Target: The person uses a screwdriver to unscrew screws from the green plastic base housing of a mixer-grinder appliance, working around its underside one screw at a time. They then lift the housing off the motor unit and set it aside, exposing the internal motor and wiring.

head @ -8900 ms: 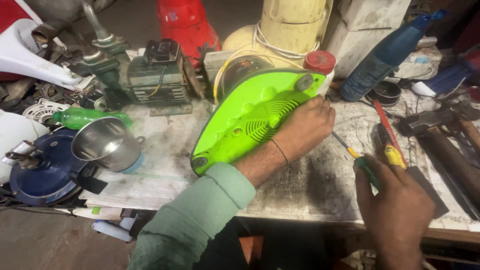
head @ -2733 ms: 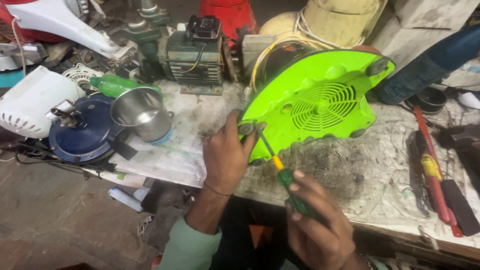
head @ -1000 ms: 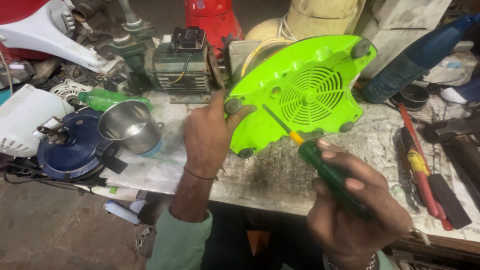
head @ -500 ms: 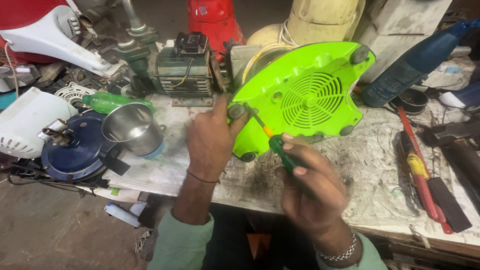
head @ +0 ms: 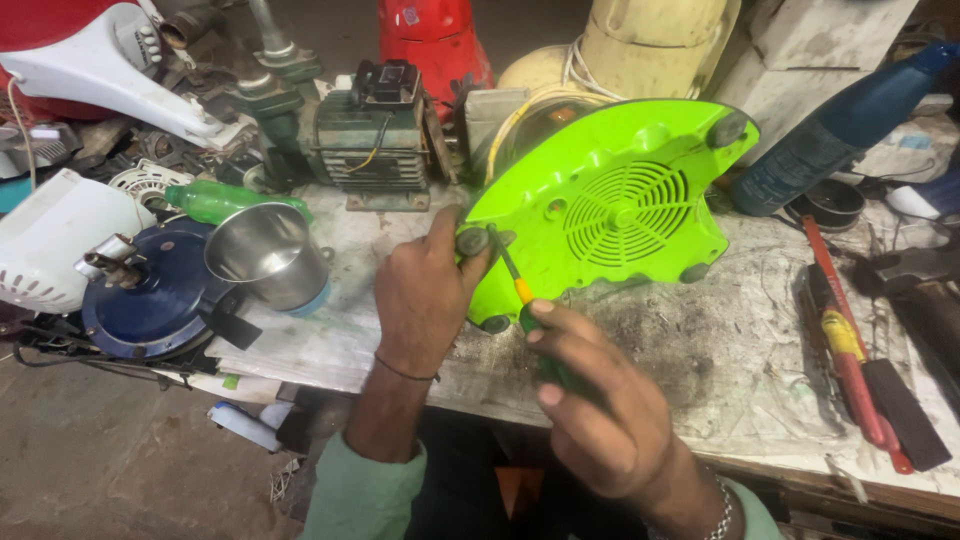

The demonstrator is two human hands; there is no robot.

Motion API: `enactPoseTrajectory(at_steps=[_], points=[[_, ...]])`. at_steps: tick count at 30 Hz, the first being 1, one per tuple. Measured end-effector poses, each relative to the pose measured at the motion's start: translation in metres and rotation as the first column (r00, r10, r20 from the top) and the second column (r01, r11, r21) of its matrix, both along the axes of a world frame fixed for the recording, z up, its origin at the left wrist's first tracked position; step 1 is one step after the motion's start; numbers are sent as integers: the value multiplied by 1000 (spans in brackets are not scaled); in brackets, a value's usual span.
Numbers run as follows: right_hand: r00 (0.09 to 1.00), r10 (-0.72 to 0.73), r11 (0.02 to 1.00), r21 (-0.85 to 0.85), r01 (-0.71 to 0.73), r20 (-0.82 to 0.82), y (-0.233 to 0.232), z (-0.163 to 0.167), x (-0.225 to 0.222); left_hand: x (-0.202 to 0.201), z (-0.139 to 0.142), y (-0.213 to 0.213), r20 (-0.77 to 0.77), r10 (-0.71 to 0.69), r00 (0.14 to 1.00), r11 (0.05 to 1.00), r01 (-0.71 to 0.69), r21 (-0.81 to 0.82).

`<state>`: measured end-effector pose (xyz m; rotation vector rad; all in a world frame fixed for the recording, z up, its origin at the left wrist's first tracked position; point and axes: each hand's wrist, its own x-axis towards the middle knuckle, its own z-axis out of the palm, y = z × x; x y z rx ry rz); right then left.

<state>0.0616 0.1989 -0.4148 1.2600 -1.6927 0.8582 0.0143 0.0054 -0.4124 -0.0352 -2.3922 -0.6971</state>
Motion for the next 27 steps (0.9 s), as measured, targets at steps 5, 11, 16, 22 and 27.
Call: enactPoseTrajectory(at_steps=[5, 11, 16, 22, 27], points=[[1000, -10, 1000, -16, 10, -9, 6, -3, 7, 4, 0, 7, -18, -24, 1000, 1000, 23, -13], [996, -93, 995, -30, 93, -8, 5, 0, 13, 9, -1, 5, -20, -41, 999, 999, 41, -9], [994, -112, 993, -34, 111, -20, -3, 8, 28, 17, 1, 0, -37, -29, 999, 999, 28, -27], [931, 293, 956, -87, -280, 220, -12, 31, 46, 32, -4, -11, -57, -56, 997, 998, 57, 7], [771, 551, 797, 73, -599, 319, -19, 66, 41, 48, 4, -18, -53, -61, 997, 998, 62, 23]])
